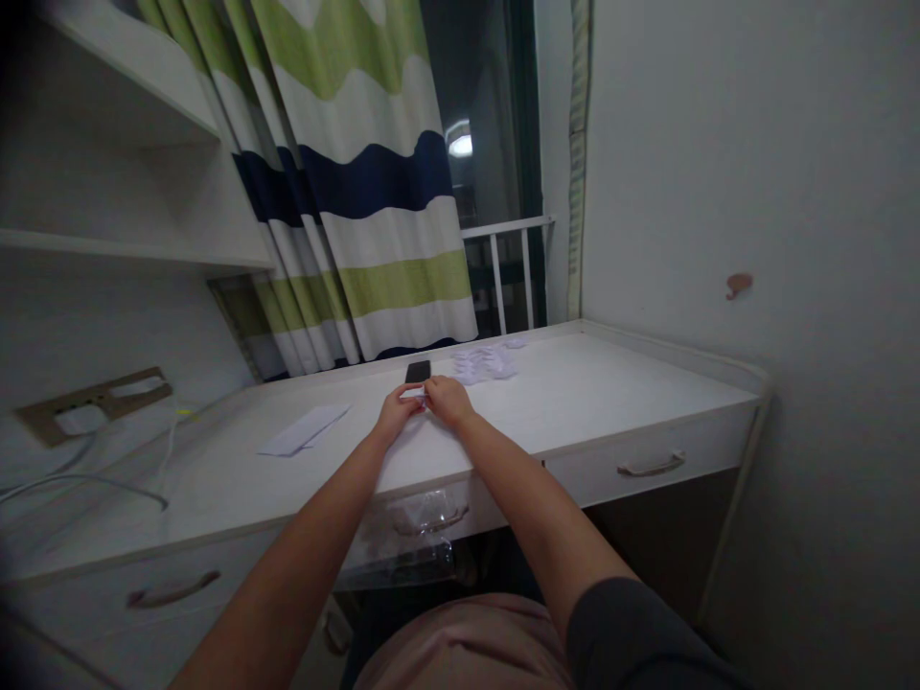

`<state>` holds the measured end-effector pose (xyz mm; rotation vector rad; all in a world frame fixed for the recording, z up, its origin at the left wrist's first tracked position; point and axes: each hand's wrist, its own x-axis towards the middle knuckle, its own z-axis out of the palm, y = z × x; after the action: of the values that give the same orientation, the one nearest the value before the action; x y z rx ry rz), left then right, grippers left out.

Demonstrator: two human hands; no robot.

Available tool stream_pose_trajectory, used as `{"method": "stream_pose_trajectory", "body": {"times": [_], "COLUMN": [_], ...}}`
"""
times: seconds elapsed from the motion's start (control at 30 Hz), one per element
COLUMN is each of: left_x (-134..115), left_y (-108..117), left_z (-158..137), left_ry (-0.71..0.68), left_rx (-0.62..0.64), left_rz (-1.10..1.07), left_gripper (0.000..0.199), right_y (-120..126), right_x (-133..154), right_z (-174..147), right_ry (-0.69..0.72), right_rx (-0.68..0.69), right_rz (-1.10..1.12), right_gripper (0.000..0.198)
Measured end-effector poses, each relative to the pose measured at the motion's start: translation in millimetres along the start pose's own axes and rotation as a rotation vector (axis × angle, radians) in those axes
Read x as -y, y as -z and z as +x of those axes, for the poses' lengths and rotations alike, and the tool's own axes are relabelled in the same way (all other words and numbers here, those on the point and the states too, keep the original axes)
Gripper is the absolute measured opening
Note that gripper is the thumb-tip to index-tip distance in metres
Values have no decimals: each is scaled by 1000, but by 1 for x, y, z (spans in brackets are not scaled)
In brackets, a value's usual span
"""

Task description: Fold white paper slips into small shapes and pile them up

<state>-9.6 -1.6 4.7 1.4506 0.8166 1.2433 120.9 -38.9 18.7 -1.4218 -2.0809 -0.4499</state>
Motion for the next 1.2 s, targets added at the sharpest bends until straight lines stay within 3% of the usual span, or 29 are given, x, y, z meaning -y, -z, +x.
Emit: {"method": "stream_pose_trajectory", "body": {"times": [0.5,0.87,1.07,1.2], "left_x": [0,-1,0,-1], "left_y": [-1,-1,1,2], "left_z": [0,2,1,1], "left_ry": [-12,-15,-68,-86], "left_rx": [2,-43,-25,1], "left_rz": [-56,-30,-21,-28], "left_gripper": [28,28,40,35], "right_y": [3,-3,-6,-12], "right_x": [5,-1,-4,-8], "right_z": [1,-1,0,1], "right_ry": [18,-37,-48,-74], "right_rx": [-8,-141,-197,-187], "right_rz": [-51,187,295,330], "right_gripper": [15,22,18,25]}}
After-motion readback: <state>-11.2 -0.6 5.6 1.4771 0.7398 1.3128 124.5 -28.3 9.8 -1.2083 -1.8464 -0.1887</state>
